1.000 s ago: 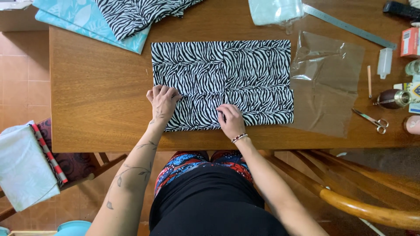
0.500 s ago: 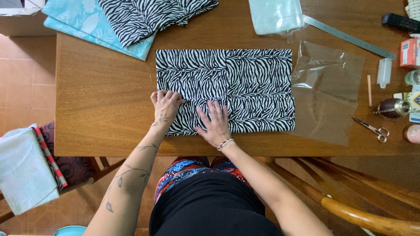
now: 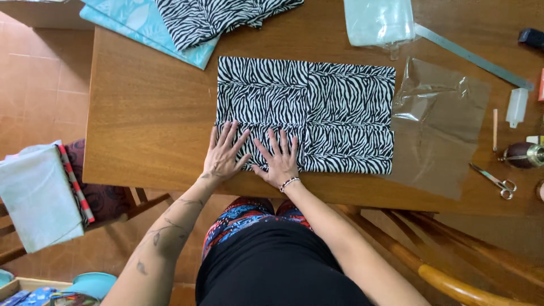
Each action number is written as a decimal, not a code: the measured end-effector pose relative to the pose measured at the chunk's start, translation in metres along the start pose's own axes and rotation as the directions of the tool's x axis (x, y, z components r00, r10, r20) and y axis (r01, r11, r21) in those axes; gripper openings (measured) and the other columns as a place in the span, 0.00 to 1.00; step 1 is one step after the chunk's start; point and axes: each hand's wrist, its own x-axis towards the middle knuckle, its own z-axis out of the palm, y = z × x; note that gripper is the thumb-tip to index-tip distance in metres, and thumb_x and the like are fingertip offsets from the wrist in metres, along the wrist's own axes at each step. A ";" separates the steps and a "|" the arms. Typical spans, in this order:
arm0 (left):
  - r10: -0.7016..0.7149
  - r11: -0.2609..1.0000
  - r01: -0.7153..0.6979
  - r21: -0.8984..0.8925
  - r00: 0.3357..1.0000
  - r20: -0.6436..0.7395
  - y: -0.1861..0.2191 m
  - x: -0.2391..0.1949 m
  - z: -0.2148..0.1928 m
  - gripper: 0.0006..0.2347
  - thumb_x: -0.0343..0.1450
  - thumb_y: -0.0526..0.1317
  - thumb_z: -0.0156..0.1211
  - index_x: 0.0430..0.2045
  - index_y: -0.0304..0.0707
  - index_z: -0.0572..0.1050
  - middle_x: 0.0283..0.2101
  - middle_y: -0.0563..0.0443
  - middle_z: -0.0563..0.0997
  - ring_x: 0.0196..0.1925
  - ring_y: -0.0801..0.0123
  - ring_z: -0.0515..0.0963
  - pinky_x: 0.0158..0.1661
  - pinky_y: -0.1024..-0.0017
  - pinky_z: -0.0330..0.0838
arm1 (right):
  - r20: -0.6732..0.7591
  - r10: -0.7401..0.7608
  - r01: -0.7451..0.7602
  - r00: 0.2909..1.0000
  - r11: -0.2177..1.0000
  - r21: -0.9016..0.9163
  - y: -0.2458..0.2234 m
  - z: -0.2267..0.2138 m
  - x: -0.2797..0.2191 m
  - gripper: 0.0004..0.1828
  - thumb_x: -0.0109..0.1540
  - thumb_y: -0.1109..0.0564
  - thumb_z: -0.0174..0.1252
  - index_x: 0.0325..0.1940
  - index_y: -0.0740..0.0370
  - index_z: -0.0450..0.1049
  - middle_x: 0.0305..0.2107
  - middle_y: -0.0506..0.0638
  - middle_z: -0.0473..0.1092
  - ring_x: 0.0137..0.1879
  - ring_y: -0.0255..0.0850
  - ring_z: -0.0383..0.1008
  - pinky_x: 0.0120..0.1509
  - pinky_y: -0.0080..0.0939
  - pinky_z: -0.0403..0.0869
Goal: The person folds a piece of zebra-print fabric on a wooden table. They smooth the fabric, fold it into smaller sections, and then unfold it to reveal a long, pleated strip.
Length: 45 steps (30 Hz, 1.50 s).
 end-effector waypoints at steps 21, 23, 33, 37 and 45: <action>-0.671 0.126 0.775 -0.620 0.527 0.522 -0.023 0.031 0.008 0.21 0.55 0.52 0.81 0.38 0.51 0.80 0.33 0.53 0.85 0.38 0.62 0.85 0.40 0.64 0.77 | -0.020 0.037 -0.036 0.999 0.997 0.067 -0.002 0.003 -0.001 0.43 0.61 0.21 0.39 0.78 0.28 0.43 0.78 0.50 0.33 0.81 0.60 0.29 0.77 0.73 0.28; -0.646 0.077 0.789 -0.609 0.505 0.572 -0.017 0.029 -0.003 0.22 0.57 0.52 0.80 0.40 0.50 0.80 0.34 0.50 0.84 0.40 0.59 0.85 0.41 0.60 0.76 | -0.002 0.030 -0.030 1.000 0.996 0.087 -0.001 0.004 0.001 0.43 0.60 0.21 0.40 0.78 0.28 0.46 0.78 0.50 0.35 0.81 0.59 0.30 0.77 0.73 0.29; -0.576 -0.679 0.254 -0.689 0.396 0.715 0.037 0.021 -0.049 0.21 0.69 0.48 0.63 0.50 0.36 0.67 0.40 0.43 0.83 0.36 0.59 0.87 0.34 0.59 0.84 | 0.226 0.754 -0.220 0.617 -0.110 0.969 -0.004 -0.041 -0.014 0.43 0.54 0.50 0.74 0.67 0.51 0.58 0.64 0.58 0.56 0.74 0.55 0.54 0.78 0.58 0.57; -0.550 -0.775 0.090 -0.626 0.392 0.737 0.071 0.017 -0.040 0.18 0.71 0.47 0.58 0.47 0.35 0.65 0.37 0.41 0.84 0.32 0.60 0.87 0.30 0.62 0.85 | 0.703 0.513 -0.248 0.493 -0.692 0.678 -0.016 -0.078 -0.009 0.58 0.53 0.47 0.76 0.77 0.48 0.47 0.72 0.51 0.45 0.77 0.52 0.48 0.75 0.57 0.59; 0.007 -0.037 0.933 -0.359 0.359 0.933 0.117 0.001 -0.058 0.22 0.70 0.58 0.54 0.32 0.35 0.83 0.21 0.48 0.78 0.17 0.67 0.78 0.18 0.76 0.67 | 0.178 0.477 -0.340 0.861 0.278 0.899 0.046 -0.035 0.025 0.49 0.55 0.59 0.67 0.76 0.62 0.52 0.69 0.65 0.56 0.76 0.58 0.53 0.78 0.60 0.56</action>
